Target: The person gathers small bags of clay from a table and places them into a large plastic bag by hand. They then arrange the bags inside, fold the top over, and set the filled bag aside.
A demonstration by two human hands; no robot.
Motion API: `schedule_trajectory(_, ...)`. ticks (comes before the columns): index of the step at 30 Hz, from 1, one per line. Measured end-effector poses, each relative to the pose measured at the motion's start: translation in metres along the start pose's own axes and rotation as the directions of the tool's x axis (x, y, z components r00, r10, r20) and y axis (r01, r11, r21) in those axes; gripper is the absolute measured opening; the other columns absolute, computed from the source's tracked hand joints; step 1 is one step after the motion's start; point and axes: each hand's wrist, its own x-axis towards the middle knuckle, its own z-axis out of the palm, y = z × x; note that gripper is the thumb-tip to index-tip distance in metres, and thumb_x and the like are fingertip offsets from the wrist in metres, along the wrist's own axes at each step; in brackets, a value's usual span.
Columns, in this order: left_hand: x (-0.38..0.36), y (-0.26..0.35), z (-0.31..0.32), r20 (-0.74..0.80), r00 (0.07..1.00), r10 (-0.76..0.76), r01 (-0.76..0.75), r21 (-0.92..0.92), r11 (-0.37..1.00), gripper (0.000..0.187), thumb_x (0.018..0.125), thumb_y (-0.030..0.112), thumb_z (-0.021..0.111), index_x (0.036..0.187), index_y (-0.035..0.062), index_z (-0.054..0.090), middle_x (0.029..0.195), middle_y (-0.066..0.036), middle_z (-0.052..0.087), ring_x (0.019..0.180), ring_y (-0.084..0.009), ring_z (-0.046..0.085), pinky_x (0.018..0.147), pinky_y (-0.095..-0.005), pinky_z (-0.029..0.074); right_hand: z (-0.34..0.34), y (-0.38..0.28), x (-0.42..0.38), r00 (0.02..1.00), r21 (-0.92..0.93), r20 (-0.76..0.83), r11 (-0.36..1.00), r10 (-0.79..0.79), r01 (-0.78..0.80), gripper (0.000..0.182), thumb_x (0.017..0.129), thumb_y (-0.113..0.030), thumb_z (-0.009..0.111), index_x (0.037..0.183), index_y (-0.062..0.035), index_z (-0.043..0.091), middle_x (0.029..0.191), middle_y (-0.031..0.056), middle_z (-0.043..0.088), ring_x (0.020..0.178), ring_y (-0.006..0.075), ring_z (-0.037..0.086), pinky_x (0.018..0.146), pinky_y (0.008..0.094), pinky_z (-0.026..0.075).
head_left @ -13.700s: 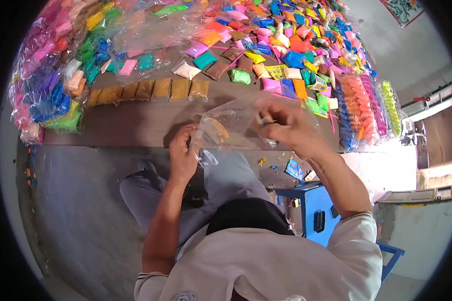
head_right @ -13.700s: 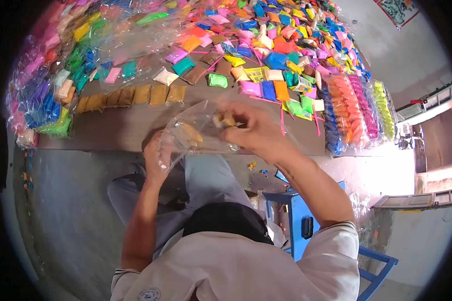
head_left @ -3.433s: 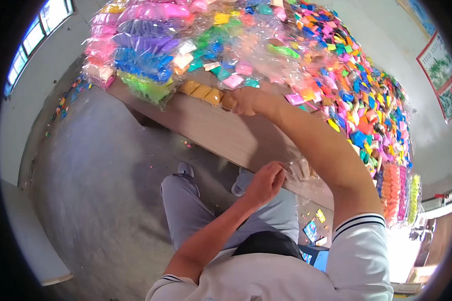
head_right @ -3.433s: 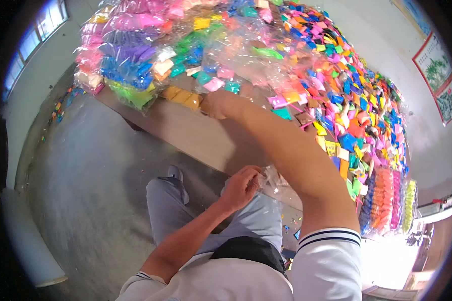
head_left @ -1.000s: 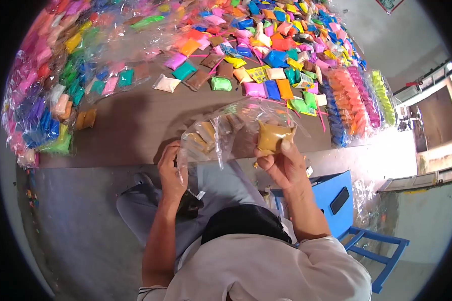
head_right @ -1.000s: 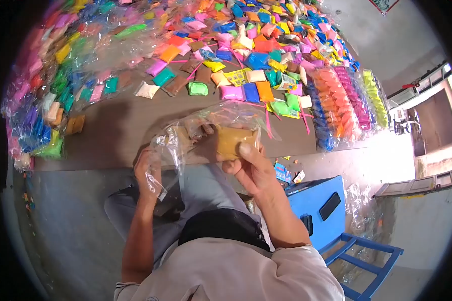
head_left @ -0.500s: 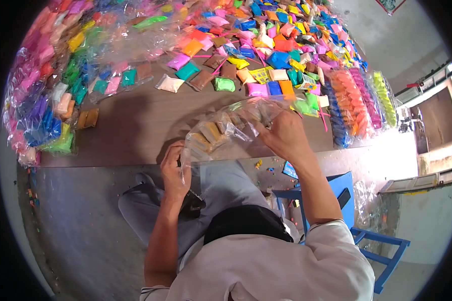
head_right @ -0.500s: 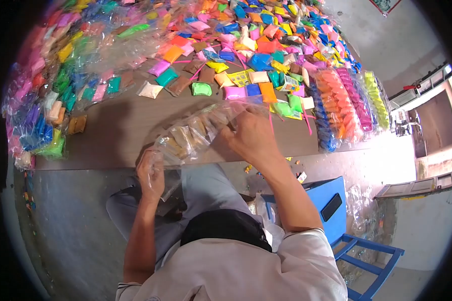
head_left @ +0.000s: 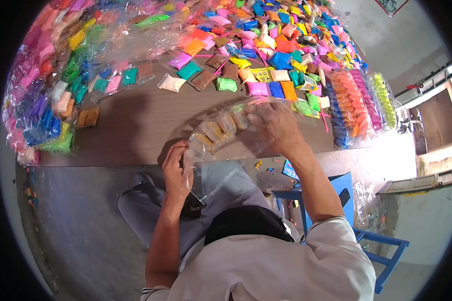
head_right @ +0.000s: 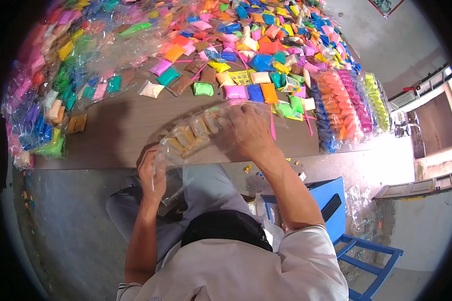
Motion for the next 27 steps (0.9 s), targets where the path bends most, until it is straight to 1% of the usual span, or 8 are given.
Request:
schedule_trajectory(5,0.000,-0.001,0.000,-0.001,1.000,0.006,-0.006,-0.016,1.000,0.014,0.091,0.007,0.059,0.098,-0.0047,0.061,0.099,-0.016,0.065,0.089,-0.0273,0.064,0.080,-0.0330,0.050,-0.012,-0.006,0.003,1.000,0.164,-0.022,0.986,0.018,-0.014,0.031,0.084,-0.012,0.060,0.112,-0.0018,0.057,0.104,0.0252,0.063,0.097,0.0431,0.061,0.084,0.0511,0.048)
schedule_trajectory(8,0.001,0.001,0.000,-0.002,1.000,0.004,-0.004,-0.028,1.000,0.010,0.090,0.002,0.058,0.096,-0.0057,0.060,0.098,-0.016,0.065,0.087,-0.0266,0.065,0.079,-0.0320,0.051,-0.005,0.002,0.007,0.998,0.100,-0.023,0.993,-0.059,0.061,0.036,0.080,-0.009,0.060,0.115,-0.0011,0.056,0.104,0.0258,0.063,0.097,0.0428,0.061,0.080,0.0502,0.050)
schedule_trajectory(11,0.001,0.000,0.000,0.003,1.000,-0.001,0.001,-0.013,1.000,0.012,0.090,0.004,0.057,0.098,-0.0041,0.060,0.095,-0.014,0.063,0.085,-0.0265,0.063,0.078,-0.0325,0.049,0.017,0.014,0.004,0.981,0.020,-0.153,0.992,-0.118,0.123,0.024,0.081,-0.006,0.060,0.104,0.0001,0.065,0.089,0.0207,0.066,0.086,0.0393,0.064,0.080,0.0483,0.049)
schedule_trajectory(14,0.004,0.001,-0.002,0.001,1.000,0.008,-0.008,-0.004,1.000,0.010,0.089,0.001,0.056,0.097,-0.0041,0.060,0.092,-0.014,0.062,0.082,-0.0258,0.061,0.076,-0.0316,0.048,-0.003,-0.005,0.000,1.000,-0.085,-0.010,0.996,0.026,-0.027,0.022,0.081,-0.006,0.060,0.102,-0.0012,0.066,0.091,0.0209,0.067,0.085,0.0362,0.065,0.075,0.0475,0.049)
schedule_trajectory(16,0.005,0.003,-0.001,-0.019,1.000,-0.008,0.008,-0.018,1.000,0.010,0.088,-0.001,0.055,0.096,-0.0040,0.060,0.090,-0.013,0.062,0.081,-0.0255,0.060,0.075,-0.0309,0.047,-0.012,-0.008,0.001,0.996,0.036,-0.042,0.997,0.076,-0.074,0.021,0.082,-0.007,0.060,0.102,-0.0017,0.066,0.090,0.0209,0.067,0.086,0.0361,0.064,0.074,0.0481,0.049)
schedule_trajectory(19,0.002,0.001,-0.001,-0.004,0.997,-0.079,0.079,-0.065,0.995,0.010,0.089,0.001,0.055,0.096,-0.0043,0.060,0.092,-0.014,0.063,0.084,-0.0265,0.061,0.078,-0.0317,0.048,-0.008,-0.002,-0.003,0.996,0.020,-0.085,0.999,0.033,-0.031,0.021,0.083,-0.008,0.059,0.102,-0.0011,0.065,0.091,0.0221,0.066,0.085,0.0375,0.064,0.073,0.0488,0.049)
schedule_trajectory(23,0.004,0.001,-0.003,0.012,1.000,-0.020,0.020,0.011,1.000,0.015,0.092,0.007,0.056,0.098,-0.0047,0.061,0.094,-0.015,0.064,0.088,-0.0285,0.063,0.080,-0.0337,0.048,0.011,0.016,-0.002,0.999,-0.050,-0.043,0.999,-0.008,0.006,0.024,0.085,-0.009,0.057,0.107,-0.0016,0.064,0.097,0.0231,0.066,0.084,0.0400,0.063,0.074,0.0494,0.050)
schedule_trajectory(27,0.004,0.006,-0.004,0.016,0.998,-0.058,0.057,0.013,0.998,0.017,0.093,0.010,0.056,0.100,-0.0047,0.061,0.094,-0.016,0.064,0.088,-0.0293,0.063,0.080,-0.0346,0.048,0.013,0.017,-0.001,0.995,-0.013,-0.049,0.996,0.092,-0.093,0.028,0.086,-0.008,0.055,0.112,-0.0052,0.065,0.101,0.0214,0.067,0.086,0.0405,0.064,0.077,0.0488,0.051)
